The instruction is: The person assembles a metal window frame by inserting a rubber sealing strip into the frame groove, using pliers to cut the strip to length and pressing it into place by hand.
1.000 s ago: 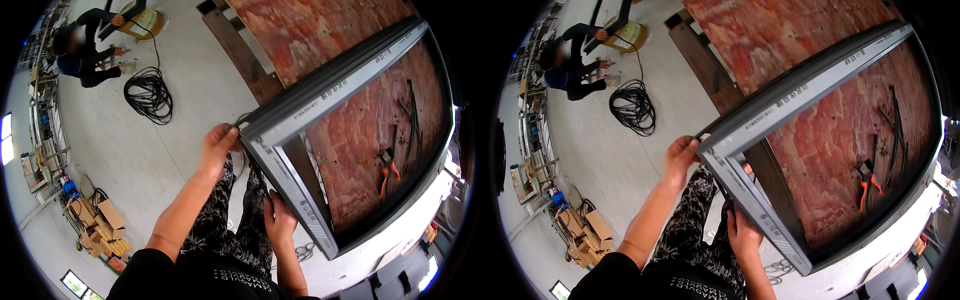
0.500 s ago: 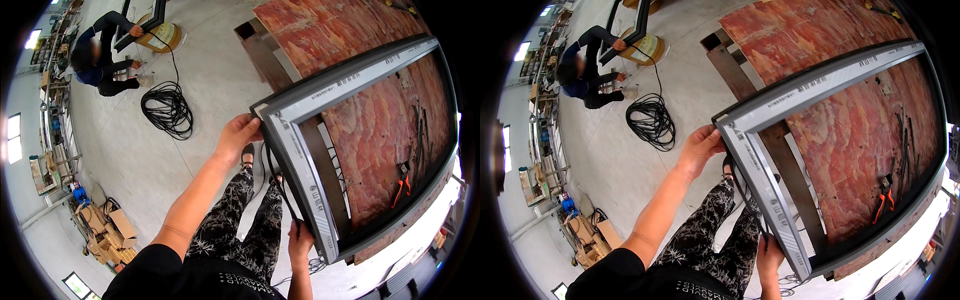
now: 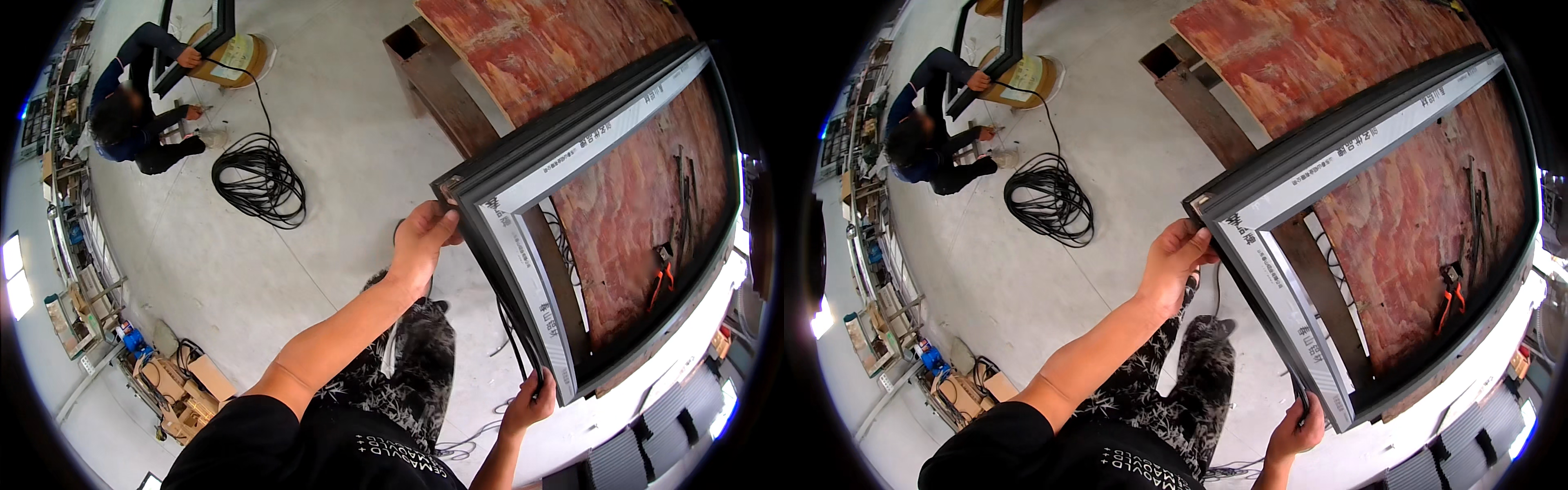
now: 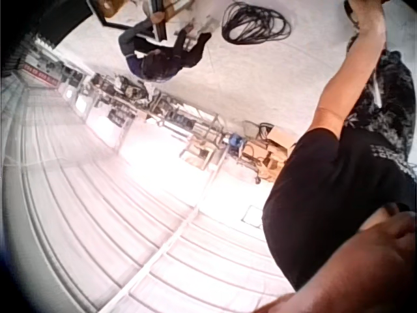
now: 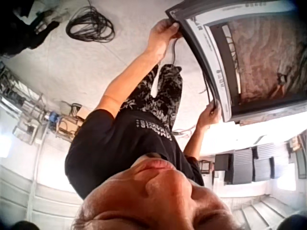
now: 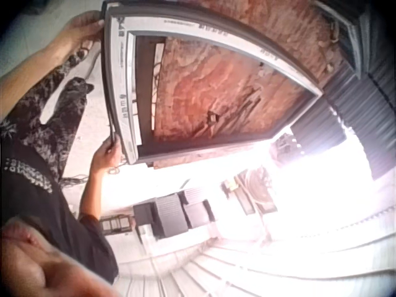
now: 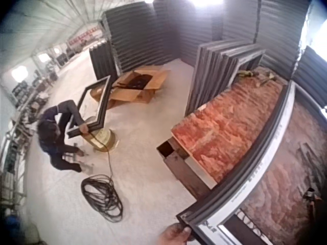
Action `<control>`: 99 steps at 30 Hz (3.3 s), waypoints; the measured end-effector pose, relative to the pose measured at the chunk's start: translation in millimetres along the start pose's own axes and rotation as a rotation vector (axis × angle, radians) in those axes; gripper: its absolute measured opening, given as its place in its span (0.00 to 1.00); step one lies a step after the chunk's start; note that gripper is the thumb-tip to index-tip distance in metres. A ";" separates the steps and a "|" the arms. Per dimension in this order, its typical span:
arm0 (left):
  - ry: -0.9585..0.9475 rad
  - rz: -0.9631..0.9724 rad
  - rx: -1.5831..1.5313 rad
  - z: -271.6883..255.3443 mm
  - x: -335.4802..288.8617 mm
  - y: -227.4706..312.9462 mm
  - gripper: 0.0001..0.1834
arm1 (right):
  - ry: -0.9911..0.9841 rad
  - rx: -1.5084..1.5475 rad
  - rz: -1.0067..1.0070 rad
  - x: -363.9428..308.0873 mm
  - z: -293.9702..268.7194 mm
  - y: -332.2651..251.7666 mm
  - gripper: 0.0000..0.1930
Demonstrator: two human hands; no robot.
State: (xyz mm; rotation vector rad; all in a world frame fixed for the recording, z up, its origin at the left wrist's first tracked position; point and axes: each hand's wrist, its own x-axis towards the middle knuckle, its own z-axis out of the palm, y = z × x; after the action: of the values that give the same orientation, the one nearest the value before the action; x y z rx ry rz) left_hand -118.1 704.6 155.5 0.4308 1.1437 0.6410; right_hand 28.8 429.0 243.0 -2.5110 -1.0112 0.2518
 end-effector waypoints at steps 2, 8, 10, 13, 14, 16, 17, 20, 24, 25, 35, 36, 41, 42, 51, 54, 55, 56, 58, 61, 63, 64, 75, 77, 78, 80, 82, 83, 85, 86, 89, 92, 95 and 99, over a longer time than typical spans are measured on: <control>0.015 0.023 0.015 -0.7 1.2 0.1 0.10 | 0.015 0.002 -0.019 9.8 -4.7 -9.5 0.05; 0.063 -0.013 0.041 6.7 -1.7 2.9 0.10 | -0.651 -0.427 0.062 14.4 -64.5 8.7 0.05; 0.055 -0.008 0.040 4.2 -2.1 -0.2 0.10 | -0.646 -0.564 0.136 2.4 -102.3 57.4 0.04; 0.028 0.007 0.005 -1.5 0.0 0.7 0.09 | -0.152 -0.655 0.255 -10.7 -168.5 113.9 0.06; 0.042 0.021 0.005 -1.4 -0.1 -1.1 0.11 | 0.086 -0.561 0.291 -26.4 -186.7 140.7 0.09; 0.060 0.056 0.013 5.6 -4.2 -0.9 0.15 | 0.386 -0.481 0.383 -46.2 -213.3 174.7 0.14; 0.062 0.031 0.050 12.3 -8.7 0.3 0.15 | 0.437 -0.486 0.445 -46.4 -218.4 179.3 0.16; 0.035 -0.028 0.110 20.4 -19.3 -6.5 0.17 | 0.514 -0.320 0.455 -23.3 -200.4 187.8 0.17; 0.002 -0.002 0.224 5.9 -11.7 -12.4 0.18 | 0.374 -0.280 0.247 -0.5 -164.4 216.9 0.16; 0.016 0.003 0.225 10.2 -13.2 -11.9 0.17 | 0.355 -0.367 0.134 8.7 -154.9 220.6 0.15; 0.007 0.041 0.326 9.8 -22.7 -27.3 0.15 | 0.101 0.071 -0.139 -3.9 -55.3 253.8 0.22; 0.018 0.035 0.328 12.7 -26.9 -24.1 0.15 | 0.074 0.020 -0.143 1.5 -58.7 246.3 0.20; 0.083 0.097 0.306 29.8 -42.1 -55.5 0.16 | -0.161 0.397 0.170 -0.9 -85.0 242.8 0.13; 0.091 0.125 0.330 25.9 -38.0 -56.0 0.18 | -0.266 0.411 0.185 -4.1 -95.3 249.5 0.11; 0.136 0.162 0.329 39.4 -53.3 -59.8 0.17 | -1.173 0.601 0.131 -1.9 -178.7 199.1 0.17; 0.184 0.187 0.396 40.0 -49.4 -64.3 0.17 | -1.099 0.874 0.398 -6.9 -185.3 210.2 0.22; 0.211 0.188 0.418 41.9 -49.6 -66.8 0.17 | -1.067 0.912 0.420 -9.4 -184.5 218.4 0.23; 0.206 0.198 0.388 45.0 -50.0 -68.4 0.17 | -1.008 0.970 0.387 -12.0 -178.0 222.6 0.23; 0.175 0.173 0.356 48.4 -57.1 -70.0 0.17 | -0.972 0.889 0.401 -14.5 -173.8 224.6 0.19; 0.142 0.167 0.383 45.1 -58.2 -73.7 0.17 | -0.944 0.744 0.349 -17.9 -163.7 222.0 0.11; 0.153 0.168 0.399 46.1 -62.9 -79.8 0.17 | -0.929 0.602 0.274 -21.7 -159.0 220.5 0.08; 0.172 0.176 0.398 48.1 -65.5 -82.0 0.17 | -0.907 0.535 0.205 -23.9 -153.9 217.0 0.07; 0.137 0.089 0.241 60.1 -84.9 -111.5 0.15 | -0.756 0.591 0.322 -36.9 -135.2 235.9 0.11; 0.083 0.105 0.287 57.1 -84.2 -115.3 0.16 | -0.810 0.549 0.317 -35.6 -135.7 235.9 0.10; 0.059 0.113 0.310 56.0 -85.1 -116.9 0.16 | -0.804 0.559 0.315 -36.5 -134.7 234.6 0.09; 0.080 0.120 0.306 59.9 -88.7 -118.7 0.16 | -0.792 0.579 0.308 -39.8 -130.1 232.1 0.07; 0.068 0.124 0.305 64.2 -93.2 -124.6 0.17 | -0.751 0.601 0.288 -44.0 -126.9 236.0 0.05; 0.047 0.118 0.305 64.7 -96.6 -131.6 0.17 | -0.732 0.609 0.280 -46.5 -126.0 238.0 0.04; 0.036 0.119 0.312 64.4 -99.5 -135.2 0.17 | -0.736 0.604 0.261 -46.6 -122.7 238.8 0.04; 0.045 0.126 0.317 66.8 -100.2 -134.0 0.17 | -0.737 0.597 0.250 -45.3 -122.1 240.6 0.04; 0.065 0.091 0.270 72.2 -108.6 -145.4 0.17 | -0.728 0.573 0.212 -46.5 -119.2 242.5 0.03; -0.039 0.121 0.268 67.8 -102.7 -149.9 0.17 | -0.672 0.492 0.074 -44.0 -115.1 238.8 0.05; -0.079 0.124 0.295 58.0 -97.9 -153.2 0.17 | -0.588 0.290 -0.138 -46.3 -110.9 238.5 0.06; -0.014 0.123 0.222 70.5 -114.4 -168.4 0.18 | -0.500 0.094 -0.317 -53.4 -104.9 237.7 0.07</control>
State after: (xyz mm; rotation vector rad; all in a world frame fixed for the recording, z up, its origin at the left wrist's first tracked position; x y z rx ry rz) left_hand -41.7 503.2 156.6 0.6985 1.1861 0.6188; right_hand 170.7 205.2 231.8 -2.2033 -1.5253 0.8338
